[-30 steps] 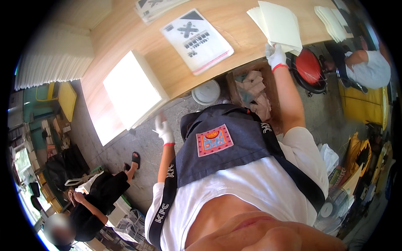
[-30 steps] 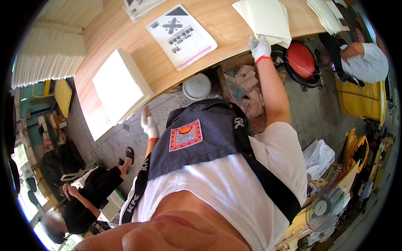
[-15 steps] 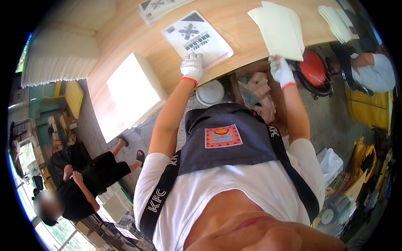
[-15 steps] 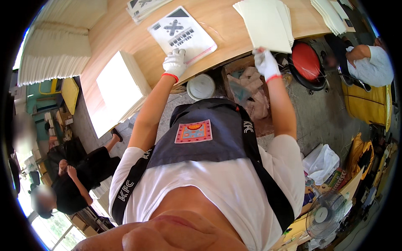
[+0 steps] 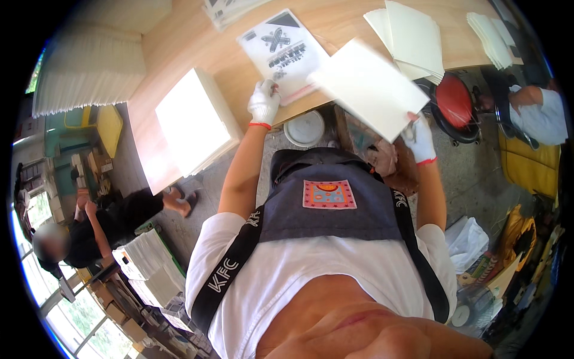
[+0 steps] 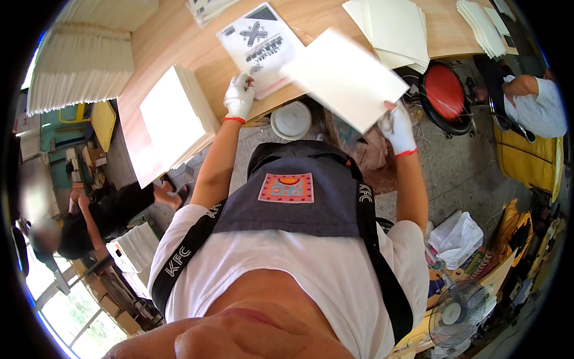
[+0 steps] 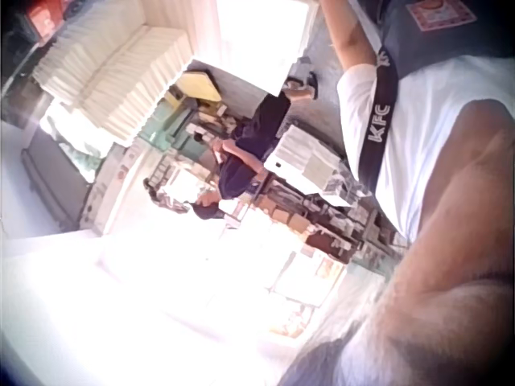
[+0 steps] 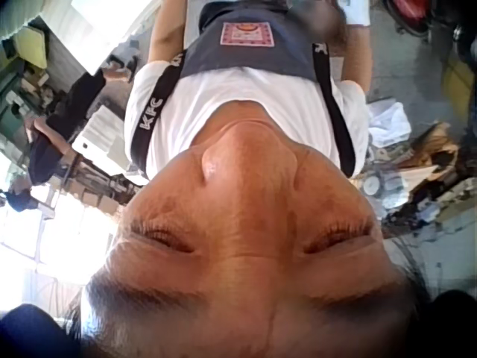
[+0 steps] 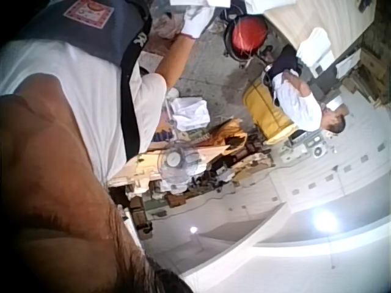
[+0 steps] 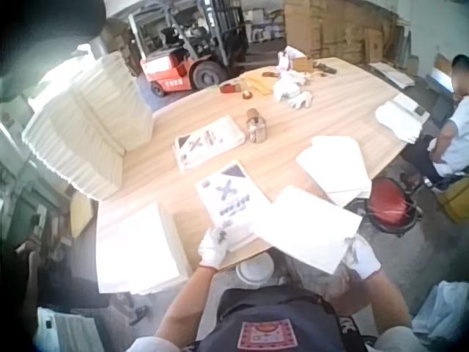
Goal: The person inserts single white sheets of paper into a stack of printed booklets on a table. They pick up a sheet, place it inside the booklet, and then move the booklet to a separate pile. This process is repeated continuously.
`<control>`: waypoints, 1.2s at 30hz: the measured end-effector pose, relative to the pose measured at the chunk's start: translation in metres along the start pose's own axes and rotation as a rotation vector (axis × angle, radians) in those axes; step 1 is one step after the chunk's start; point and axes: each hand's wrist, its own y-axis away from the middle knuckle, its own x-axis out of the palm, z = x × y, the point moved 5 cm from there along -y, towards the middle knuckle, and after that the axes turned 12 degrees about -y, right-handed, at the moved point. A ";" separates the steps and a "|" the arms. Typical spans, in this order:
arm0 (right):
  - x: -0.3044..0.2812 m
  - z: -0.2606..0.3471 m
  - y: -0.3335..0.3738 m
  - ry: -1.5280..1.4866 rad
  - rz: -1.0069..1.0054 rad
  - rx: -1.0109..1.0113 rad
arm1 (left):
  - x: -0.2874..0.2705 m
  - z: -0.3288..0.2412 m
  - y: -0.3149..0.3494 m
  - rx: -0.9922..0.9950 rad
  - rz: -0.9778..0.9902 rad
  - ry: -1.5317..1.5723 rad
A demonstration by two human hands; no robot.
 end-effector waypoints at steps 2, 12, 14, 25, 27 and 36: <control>-0.012 -0.026 0.005 -0.017 0.125 0.224 | -0.004 0.000 0.001 0.049 -0.110 0.066; 0.018 -0.098 0.020 -0.136 -0.260 0.202 | 0.002 0.003 0.002 0.271 -0.015 0.424; 0.015 -0.108 0.018 -0.178 -0.201 0.218 | 0.006 0.005 0.003 0.223 -0.026 0.503; 0.056 -0.120 0.037 -0.004 0.053 0.268 | 0.084 -0.038 0.044 -0.618 0.048 2.420; 0.062 -0.116 0.039 0.020 0.013 0.265 | 0.101 -0.037 0.049 -0.537 0.207 2.040; 0.076 -0.185 -0.009 -0.032 -0.106 0.325 | 0.122 -0.034 0.122 -0.640 0.404 1.659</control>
